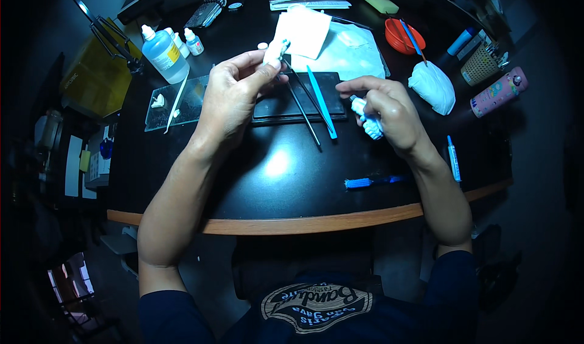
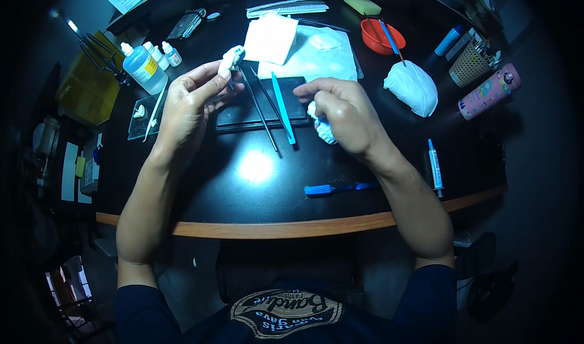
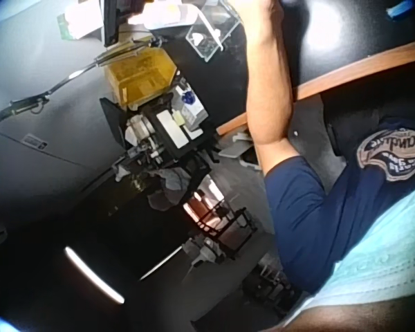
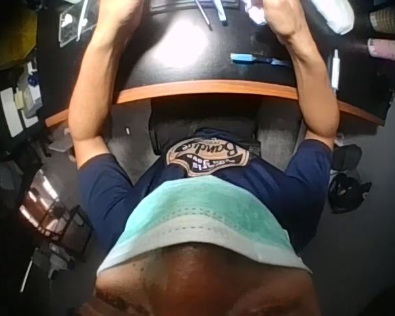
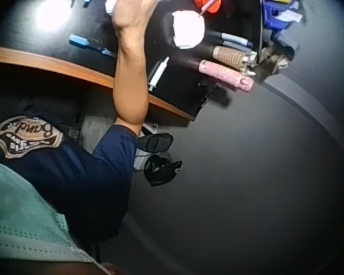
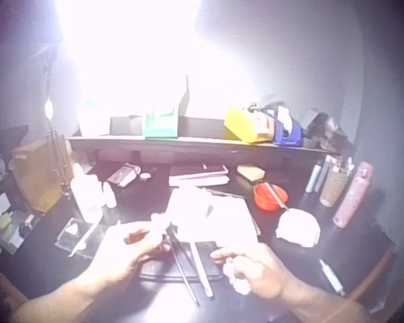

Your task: Applying stain and characterization to a dental prosthesis using a small brush.

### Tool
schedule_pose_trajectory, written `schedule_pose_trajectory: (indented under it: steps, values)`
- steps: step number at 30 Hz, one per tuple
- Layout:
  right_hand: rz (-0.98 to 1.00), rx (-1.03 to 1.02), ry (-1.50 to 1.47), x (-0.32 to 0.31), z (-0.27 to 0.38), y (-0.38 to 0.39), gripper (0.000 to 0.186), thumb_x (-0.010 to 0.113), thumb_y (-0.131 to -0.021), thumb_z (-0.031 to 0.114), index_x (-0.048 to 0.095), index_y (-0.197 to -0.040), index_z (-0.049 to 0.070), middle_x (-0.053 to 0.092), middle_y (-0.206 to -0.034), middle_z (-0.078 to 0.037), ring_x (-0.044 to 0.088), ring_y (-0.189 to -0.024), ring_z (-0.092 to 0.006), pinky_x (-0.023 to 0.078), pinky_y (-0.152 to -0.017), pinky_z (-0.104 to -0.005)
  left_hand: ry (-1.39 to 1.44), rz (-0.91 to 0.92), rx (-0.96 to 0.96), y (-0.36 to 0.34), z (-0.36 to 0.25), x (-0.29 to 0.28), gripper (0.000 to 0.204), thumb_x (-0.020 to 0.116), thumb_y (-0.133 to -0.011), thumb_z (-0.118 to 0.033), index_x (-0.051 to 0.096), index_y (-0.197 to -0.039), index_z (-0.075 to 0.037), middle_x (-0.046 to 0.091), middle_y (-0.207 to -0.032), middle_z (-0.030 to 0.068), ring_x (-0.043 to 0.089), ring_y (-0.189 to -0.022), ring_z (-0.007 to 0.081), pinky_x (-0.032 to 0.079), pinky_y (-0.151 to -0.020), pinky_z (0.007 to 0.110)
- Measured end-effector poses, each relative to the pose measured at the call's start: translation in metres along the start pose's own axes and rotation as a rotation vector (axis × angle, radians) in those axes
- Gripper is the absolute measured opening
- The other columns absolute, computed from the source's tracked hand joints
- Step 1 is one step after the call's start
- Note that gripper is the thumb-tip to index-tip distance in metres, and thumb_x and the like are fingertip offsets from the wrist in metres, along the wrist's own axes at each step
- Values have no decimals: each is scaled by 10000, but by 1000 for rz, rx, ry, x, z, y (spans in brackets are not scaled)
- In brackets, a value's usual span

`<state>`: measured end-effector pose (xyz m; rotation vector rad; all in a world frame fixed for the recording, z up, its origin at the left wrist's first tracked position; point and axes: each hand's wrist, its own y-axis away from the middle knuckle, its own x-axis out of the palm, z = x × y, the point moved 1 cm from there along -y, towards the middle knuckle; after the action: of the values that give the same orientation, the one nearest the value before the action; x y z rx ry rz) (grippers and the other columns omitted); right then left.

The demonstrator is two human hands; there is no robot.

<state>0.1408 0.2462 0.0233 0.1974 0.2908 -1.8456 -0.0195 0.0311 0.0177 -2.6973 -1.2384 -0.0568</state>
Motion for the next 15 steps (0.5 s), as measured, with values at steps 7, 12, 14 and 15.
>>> schedule_pose_trajectory:
  steps: [7, 12, 14, 15]
  values:
    - [116, 81, 149, 7, -1, 2, 580, 462, -869, 147, 660, -1335, -138, 686, -994, -105, 558, -739, -106, 476, -696, -261, 31, 61, -11, -1, 14, 9, 384, 698, -1030, -113, 642, -1357, 80, 756, -1130, 170, 746, -1075, 195, 592, -1024, 349]
    - [264, 138, 176, 14, 3, 4, 600, 466, -878, 170, 649, -1382, -100, 618, -919, -36, 524, -735, -83, 442, -657, -256, 64, 125, -18, 1, 21, 13, 446, 723, -1023, -174, 624, -1370, 90, 715, -1214, 189, 728, -1136, 244, 577, -1075, 380]
    - [288, 127, 182, 15, 2, 4, 615, 470, -872, 174, 642, -1403, -84, 602, -902, -28, 516, -717, -81, 432, -640, -246, 65, 120, 5, 4, 23, 17, 386, 692, -1030, -95, 628, -1359, 97, 753, -1156, 180, 742, -1092, 200, 598, -1015, 336]
    - [294, 113, 174, 17, 3, 6, 624, 472, -866, 173, 636, -1410, -84, 595, -895, -26, 512, -707, -82, 430, -636, -246, 81, 121, 7, 4, 24, 18, 383, 699, -1024, -89, 632, -1349, 101, 754, -1152, 179, 741, -1089, 195, 598, -1011, 329]
